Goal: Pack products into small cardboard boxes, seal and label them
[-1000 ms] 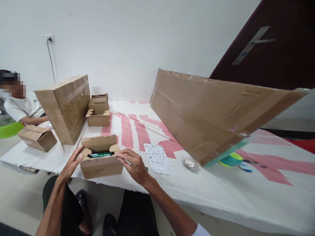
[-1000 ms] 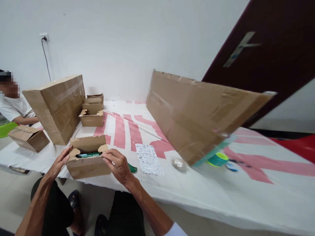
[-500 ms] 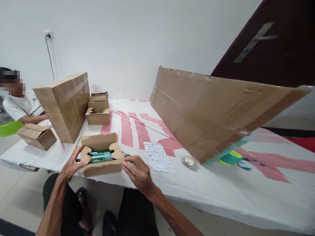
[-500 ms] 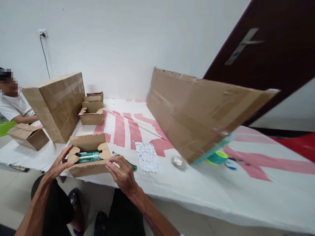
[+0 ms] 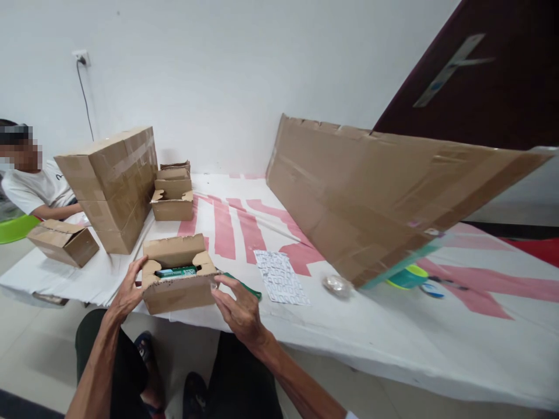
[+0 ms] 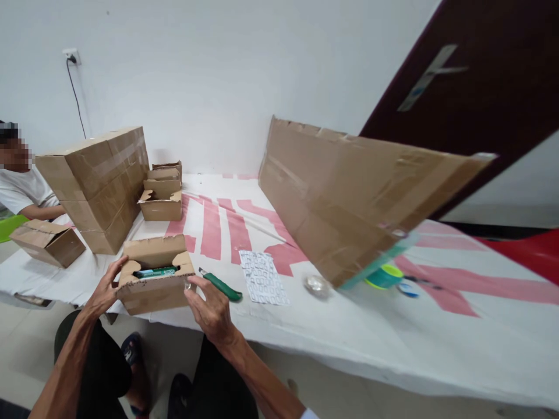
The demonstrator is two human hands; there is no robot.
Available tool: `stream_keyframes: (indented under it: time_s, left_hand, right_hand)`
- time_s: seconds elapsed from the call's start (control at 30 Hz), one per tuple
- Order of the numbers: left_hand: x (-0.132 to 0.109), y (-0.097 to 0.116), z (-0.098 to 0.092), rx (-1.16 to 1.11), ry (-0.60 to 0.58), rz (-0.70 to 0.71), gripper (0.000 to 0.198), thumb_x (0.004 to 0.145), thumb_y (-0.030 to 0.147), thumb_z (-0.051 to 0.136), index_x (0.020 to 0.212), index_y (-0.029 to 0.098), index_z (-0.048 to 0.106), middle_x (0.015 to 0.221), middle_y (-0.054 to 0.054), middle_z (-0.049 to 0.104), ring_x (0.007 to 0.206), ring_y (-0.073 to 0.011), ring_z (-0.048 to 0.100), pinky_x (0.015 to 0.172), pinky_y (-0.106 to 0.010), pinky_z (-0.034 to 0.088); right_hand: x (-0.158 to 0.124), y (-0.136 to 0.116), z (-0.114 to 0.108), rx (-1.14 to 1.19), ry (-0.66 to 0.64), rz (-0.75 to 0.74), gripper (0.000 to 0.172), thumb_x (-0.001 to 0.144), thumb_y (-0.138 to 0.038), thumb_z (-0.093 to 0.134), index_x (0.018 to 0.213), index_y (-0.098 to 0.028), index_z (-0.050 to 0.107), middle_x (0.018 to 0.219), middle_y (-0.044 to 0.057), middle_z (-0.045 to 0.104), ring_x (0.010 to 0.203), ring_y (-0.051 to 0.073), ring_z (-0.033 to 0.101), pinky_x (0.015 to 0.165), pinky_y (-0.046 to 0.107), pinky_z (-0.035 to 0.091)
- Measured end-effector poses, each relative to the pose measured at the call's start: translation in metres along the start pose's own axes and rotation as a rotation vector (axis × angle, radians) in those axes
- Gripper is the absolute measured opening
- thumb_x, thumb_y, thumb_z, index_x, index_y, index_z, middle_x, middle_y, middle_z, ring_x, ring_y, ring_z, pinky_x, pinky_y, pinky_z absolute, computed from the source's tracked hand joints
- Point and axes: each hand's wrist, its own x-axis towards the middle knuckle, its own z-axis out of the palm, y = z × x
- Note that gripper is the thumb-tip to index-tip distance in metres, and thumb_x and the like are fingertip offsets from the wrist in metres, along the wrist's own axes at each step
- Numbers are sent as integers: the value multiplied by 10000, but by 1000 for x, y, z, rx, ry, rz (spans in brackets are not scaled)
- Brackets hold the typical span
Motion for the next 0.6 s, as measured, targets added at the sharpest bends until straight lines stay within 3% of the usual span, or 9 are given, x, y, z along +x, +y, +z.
stream_keyframes:
  time_s: [0.2,0.47,0.6]
  left_hand:
    - [0,-5,-2,21,7,31,860,825,601,768,1557,251,481,1644,-161,410,1517,-392,426,1170,-508,473]
    - [5,-2,-8,26,-1,1,969,731,725,785,1523,237,515,1650,-186,416,1520,-436,421,1198,-576,445]
    - [21,-28,-18,48,45,11,957,707,777,767,1512,316,530,1656,-126,438,1513,-434,444,1187,-573,472]
  right_hand:
    - [-1,0,6,83,-23,39,232,966,-46,615,1062,-228,722,1130,131,775,1104,244,758,898,405,669]
    - [-5,-22,-1,188,-62,140,209,975,-63,595,1038,-226,711,920,66,779,849,183,751,772,312,640]
    - [-12,4,-21,163,-10,313,139,981,-140,614,963,-233,716,882,46,770,842,183,739,792,317,626]
